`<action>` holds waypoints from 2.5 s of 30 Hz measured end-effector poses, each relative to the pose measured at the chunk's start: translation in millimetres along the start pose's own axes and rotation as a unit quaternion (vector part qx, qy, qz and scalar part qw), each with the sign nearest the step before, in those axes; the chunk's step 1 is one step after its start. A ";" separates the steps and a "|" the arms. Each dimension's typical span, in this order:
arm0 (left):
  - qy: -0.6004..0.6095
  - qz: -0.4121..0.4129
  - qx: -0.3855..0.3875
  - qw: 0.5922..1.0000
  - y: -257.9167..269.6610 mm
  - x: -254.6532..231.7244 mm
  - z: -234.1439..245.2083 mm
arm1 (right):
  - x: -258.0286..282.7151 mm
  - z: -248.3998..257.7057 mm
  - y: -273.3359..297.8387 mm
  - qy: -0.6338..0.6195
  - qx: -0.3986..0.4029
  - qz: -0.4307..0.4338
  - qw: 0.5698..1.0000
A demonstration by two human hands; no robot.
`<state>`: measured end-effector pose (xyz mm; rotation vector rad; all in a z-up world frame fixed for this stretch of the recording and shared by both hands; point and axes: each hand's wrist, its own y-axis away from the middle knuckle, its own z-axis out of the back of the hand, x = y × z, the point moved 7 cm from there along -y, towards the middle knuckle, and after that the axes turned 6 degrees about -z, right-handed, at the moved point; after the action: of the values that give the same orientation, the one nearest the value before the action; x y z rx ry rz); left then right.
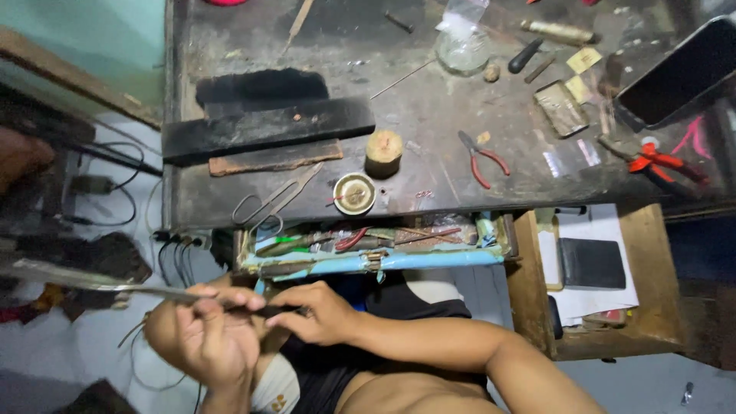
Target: The person is using a torch and pliers to heat and manipulate small jewelry components on a workbench.
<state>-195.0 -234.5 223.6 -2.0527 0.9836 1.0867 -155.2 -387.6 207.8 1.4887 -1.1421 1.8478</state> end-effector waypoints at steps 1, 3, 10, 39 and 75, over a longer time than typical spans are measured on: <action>-0.006 -0.001 -0.007 1.000 0.7 0.8 -1.7 | 0.0 1.5 2.9 -0.007 0.006 -0.002 1.000; -0.013 0.006 0.018 1.000 1.4 5.7 -10.6 | -6.9 6.0 7.3 -0.020 0.017 -0.049 0.998; -0.350 -0.095 0.199 0.910 -23.3 -14.5 -84.7 | -21.2 41.7 0.8 -0.058 -0.062 -0.103 0.991; -0.574 -0.153 0.448 0.668 -26.0 89.7 -66.8 | -12.7 110.4 64.4 -0.133 -0.074 -0.109 0.982; -0.493 -0.154 0.164 0.841 0.6 2.8 -108.8 | 3.5 52.0 -2.5 0.055 0.061 -0.177 0.981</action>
<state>-149.8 -320.3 273.1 -1.0459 0.2520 1.4178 -126.4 -430.7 214.4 1.5202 -0.6702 1.7487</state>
